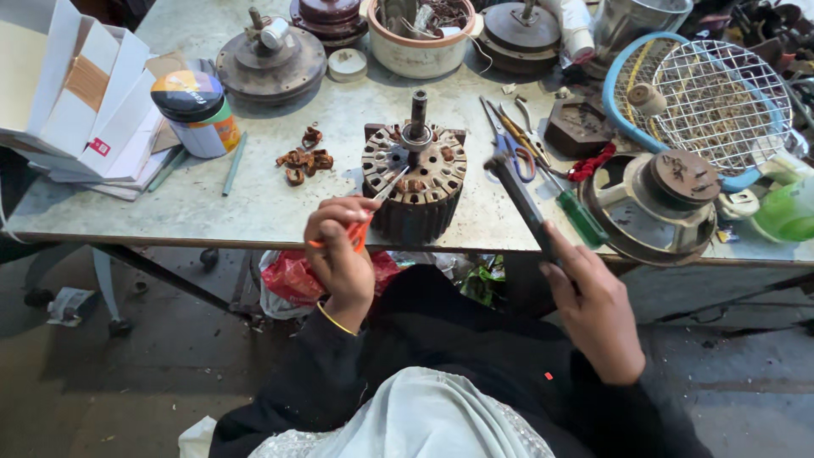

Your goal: The person uses a pair of orange scissors and a metal file to remove copper wire coils from the slots of a motor stator. They repeatedly cut the wire ends and scrape the slot interiors, placing the removed copper pieces on the workbench.

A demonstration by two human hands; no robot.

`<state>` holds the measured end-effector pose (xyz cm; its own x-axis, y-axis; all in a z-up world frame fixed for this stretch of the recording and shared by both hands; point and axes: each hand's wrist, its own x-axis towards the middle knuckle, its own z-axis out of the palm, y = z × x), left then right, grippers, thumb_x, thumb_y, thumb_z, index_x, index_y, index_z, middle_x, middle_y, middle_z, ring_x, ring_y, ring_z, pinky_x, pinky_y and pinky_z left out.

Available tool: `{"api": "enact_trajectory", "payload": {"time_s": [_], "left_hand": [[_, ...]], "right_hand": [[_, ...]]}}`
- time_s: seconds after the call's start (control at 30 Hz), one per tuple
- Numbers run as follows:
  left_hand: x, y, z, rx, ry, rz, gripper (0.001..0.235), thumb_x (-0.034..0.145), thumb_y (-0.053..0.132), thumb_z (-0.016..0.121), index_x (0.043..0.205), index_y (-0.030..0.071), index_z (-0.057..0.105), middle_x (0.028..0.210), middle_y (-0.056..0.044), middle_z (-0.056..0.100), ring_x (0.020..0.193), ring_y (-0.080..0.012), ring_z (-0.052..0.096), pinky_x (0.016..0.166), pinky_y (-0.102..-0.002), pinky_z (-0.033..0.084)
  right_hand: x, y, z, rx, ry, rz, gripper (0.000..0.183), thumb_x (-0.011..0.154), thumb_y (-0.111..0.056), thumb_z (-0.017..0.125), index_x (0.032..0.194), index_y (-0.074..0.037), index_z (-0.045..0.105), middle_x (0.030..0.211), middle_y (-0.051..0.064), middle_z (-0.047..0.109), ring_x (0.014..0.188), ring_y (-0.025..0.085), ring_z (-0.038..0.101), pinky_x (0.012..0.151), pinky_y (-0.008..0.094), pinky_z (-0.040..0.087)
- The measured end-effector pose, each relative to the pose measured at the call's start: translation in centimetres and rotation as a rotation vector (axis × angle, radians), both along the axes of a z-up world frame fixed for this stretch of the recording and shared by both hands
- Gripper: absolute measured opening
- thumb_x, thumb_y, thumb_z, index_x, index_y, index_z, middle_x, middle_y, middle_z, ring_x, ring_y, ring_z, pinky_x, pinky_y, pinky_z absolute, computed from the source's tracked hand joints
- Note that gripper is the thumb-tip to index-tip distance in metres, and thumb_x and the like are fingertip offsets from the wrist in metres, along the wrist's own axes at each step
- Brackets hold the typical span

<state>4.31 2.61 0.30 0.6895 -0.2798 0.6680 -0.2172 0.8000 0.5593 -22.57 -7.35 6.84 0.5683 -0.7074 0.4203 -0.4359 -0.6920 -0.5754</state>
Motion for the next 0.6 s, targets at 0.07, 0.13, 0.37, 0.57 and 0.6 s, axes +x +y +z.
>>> {"api": "enact_trajectory", "payload": {"time_s": [0.07, 0.13, 0.37, 0.57, 0.6], "left_hand": [[0.1, -1.2, -1.2, -0.169, 0.147, -0.032, 0.036, 0.114, 0.042, 0.053, 0.108, 0.006, 0.051, 0.100, -0.010, 0.059, 0.098, -0.0271, 0.065, 0.107, -0.048, 0.051], [0.1, -1.8, -2.3, -0.223, 0.290, -0.054, 0.033, 0.111, 0.041, 0.055, 0.107, 0.009, 0.048, 0.099, -0.008, 0.057, 0.100, -0.0273, 0.063, 0.110, -0.050, 0.048], [0.1, -1.5, -1.9, -0.277, 0.501, -0.100, 0.034, 0.111, 0.043, 0.054, 0.107, 0.010, 0.048, 0.099, -0.007, 0.056, 0.104, -0.0268, 0.063, 0.112, -0.050, 0.045], [-1.8, 1.4, 0.6, -0.172, 0.091, 0.085, 0.028, 0.115, 0.040, 0.048, 0.110, 0.013, 0.044, 0.104, -0.008, 0.055, 0.105, -0.0276, 0.061, 0.111, -0.050, 0.048], [-2.2, 1.7, 0.8, -0.168, 0.062, 0.088, 0.028, 0.115, 0.040, 0.047, 0.111, 0.012, 0.045, 0.104, -0.009, 0.055, 0.105, -0.0270, 0.059, 0.110, -0.048, 0.048]], "right_hand": [[-0.5, -0.5, -2.3, -0.014, -0.013, -0.026, 0.056, 0.093, -0.010, 0.068, 0.146, -0.017, 0.056, 0.095, 0.015, 0.062, 0.077, 0.032, 0.061, 0.073, 0.038, 0.051], [-1.0, -1.1, -4.2, -0.017, 0.016, -0.079, 0.055, 0.093, -0.012, 0.068, 0.147, -0.019, 0.057, 0.091, 0.014, 0.060, 0.077, 0.033, 0.060, 0.073, 0.040, 0.050], [-1.7, -2.3, -6.3, -0.035, 0.208, -0.213, 0.051, 0.096, -0.019, 0.063, 0.146, -0.025, 0.058, 0.092, 0.013, 0.061, 0.078, 0.036, 0.064, 0.070, 0.046, 0.051], [-0.9, -2.9, -6.0, -0.169, 0.325, -0.236, 0.046, 0.096, -0.020, 0.062, 0.142, -0.026, 0.061, 0.102, 0.012, 0.060, 0.083, 0.033, 0.066, 0.067, 0.046, 0.053], [-0.7, -3.1, -6.0, -0.191, 0.354, -0.246, 0.046, 0.097, -0.019, 0.062, 0.142, -0.026, 0.062, 0.101, 0.012, 0.060, 0.083, 0.033, 0.066, 0.067, 0.046, 0.053]]}}
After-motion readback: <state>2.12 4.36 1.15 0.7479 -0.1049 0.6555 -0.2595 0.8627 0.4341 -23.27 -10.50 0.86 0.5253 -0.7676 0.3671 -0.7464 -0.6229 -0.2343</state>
